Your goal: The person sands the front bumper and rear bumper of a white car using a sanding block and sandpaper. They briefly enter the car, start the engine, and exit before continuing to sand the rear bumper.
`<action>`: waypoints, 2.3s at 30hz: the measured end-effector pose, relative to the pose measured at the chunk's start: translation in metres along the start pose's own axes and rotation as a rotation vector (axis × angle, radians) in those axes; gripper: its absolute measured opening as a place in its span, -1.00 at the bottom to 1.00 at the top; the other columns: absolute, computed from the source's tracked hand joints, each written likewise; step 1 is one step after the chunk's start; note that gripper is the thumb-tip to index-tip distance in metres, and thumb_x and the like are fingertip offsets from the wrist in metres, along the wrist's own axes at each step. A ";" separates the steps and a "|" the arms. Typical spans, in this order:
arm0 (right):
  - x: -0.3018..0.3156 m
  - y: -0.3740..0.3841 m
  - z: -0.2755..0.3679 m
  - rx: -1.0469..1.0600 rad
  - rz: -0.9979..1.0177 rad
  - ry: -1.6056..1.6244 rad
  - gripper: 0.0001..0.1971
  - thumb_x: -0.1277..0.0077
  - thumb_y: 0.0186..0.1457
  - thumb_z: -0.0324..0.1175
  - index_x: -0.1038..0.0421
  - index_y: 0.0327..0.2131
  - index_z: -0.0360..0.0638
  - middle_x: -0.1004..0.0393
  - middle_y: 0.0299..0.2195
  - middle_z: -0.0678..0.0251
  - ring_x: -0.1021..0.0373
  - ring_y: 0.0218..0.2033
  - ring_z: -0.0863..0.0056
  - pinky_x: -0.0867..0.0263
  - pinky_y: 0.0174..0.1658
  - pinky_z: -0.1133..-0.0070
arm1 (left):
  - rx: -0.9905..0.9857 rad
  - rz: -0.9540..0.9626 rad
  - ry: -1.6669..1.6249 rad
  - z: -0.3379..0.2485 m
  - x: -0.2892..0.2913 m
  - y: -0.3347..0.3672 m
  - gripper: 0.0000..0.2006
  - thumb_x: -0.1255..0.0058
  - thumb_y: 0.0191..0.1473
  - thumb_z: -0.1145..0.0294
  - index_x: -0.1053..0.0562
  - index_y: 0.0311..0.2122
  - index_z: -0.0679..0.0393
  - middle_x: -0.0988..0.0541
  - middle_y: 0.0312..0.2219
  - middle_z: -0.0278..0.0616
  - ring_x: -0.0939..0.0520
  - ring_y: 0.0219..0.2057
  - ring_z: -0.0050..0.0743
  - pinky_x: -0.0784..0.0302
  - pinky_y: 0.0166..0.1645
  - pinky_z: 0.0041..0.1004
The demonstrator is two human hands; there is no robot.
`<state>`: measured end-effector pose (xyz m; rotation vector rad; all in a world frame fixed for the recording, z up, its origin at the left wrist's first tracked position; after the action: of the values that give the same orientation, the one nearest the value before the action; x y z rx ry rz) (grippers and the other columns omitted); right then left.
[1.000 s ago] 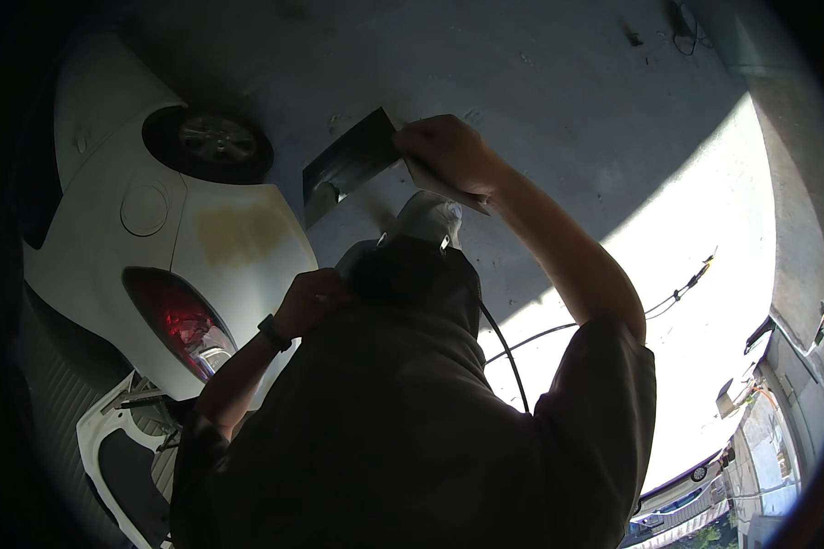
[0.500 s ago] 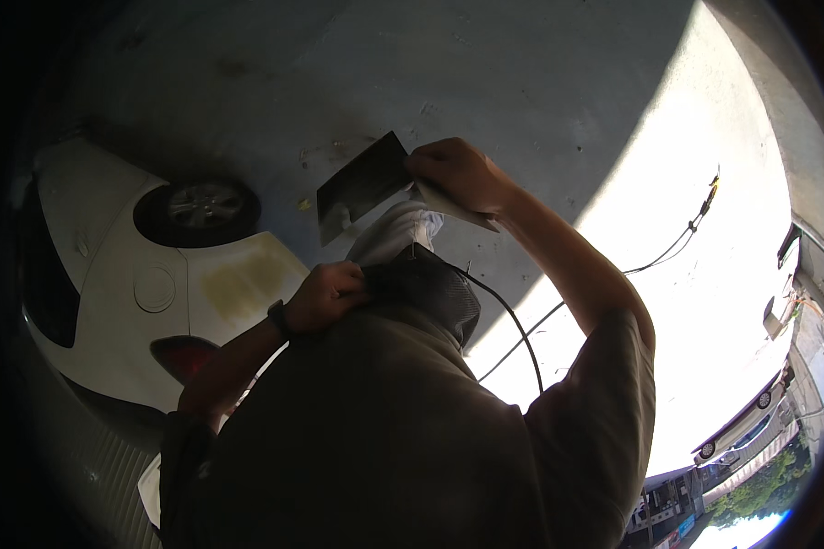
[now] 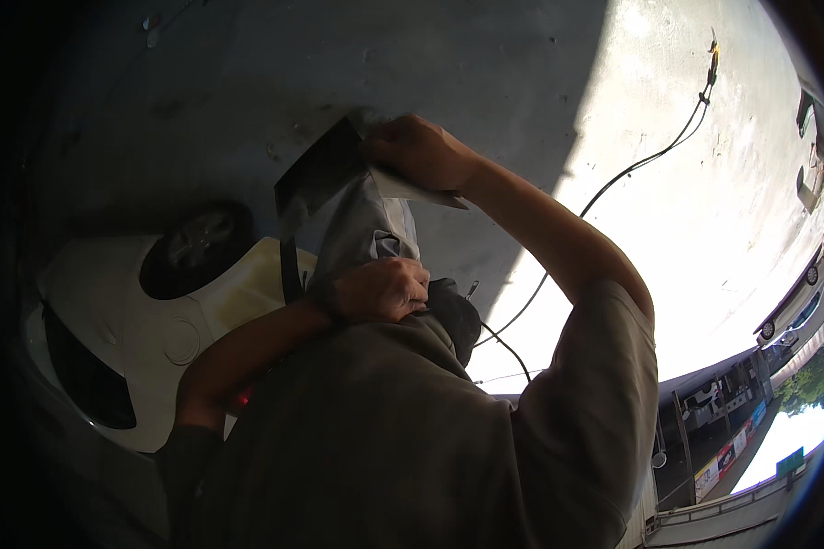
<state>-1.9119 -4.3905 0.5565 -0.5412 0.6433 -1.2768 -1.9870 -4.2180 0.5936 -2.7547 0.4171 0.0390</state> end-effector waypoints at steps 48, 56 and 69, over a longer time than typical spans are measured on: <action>-0.224 0.224 -0.069 -0.155 0.260 -0.270 -0.68 0.02 0.28 -0.31 -0.34 -0.54 -0.25 -0.24 -0.64 0.50 -0.08 -0.50 0.75 -0.09 -0.44 0.58 | 1.502 -0.294 0.543 0.304 -0.184 -0.609 -0.11 0.14 0.22 -0.18 -0.04 0.37 0.43 0.01 0.42 0.08 0.08 0.46 -0.07 0.26 0.51 -0.21; -0.326 0.181 -0.149 -0.144 0.217 -0.131 -0.68 0.01 0.27 -0.26 -0.44 -0.48 -0.30 -0.38 -0.58 0.40 -0.23 -0.48 0.67 -0.19 -0.37 0.53 | 1.573 -0.251 0.727 0.420 -0.188 -0.541 -0.12 0.35 0.28 -0.23 0.01 0.40 0.39 0.04 0.44 0.04 0.14 0.47 -0.09 0.36 0.51 -0.19; -0.355 0.136 -0.158 -0.037 0.295 -0.258 -0.71 0.00 0.24 -0.32 -0.35 -0.51 -0.32 -0.26 -0.64 0.33 -0.14 -0.52 0.68 -0.15 -0.42 0.49 | 1.553 -0.192 0.648 0.421 -0.184 -0.557 -0.15 0.39 0.31 -0.23 0.04 0.42 0.32 0.12 0.46 -0.05 0.19 0.48 -0.18 0.38 0.51 -0.23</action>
<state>-1.9866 -4.0178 0.3995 -0.6053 0.5092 -0.9021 -1.9899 -3.5219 0.4029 -1.1817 0.1643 -0.8450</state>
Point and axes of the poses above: each hand's wrist, its own y-axis towards the middle knuckle, its own x-axis out of the back of the hand, z = x × y, the point moved 5 cm from there along y, towards the middle knuckle
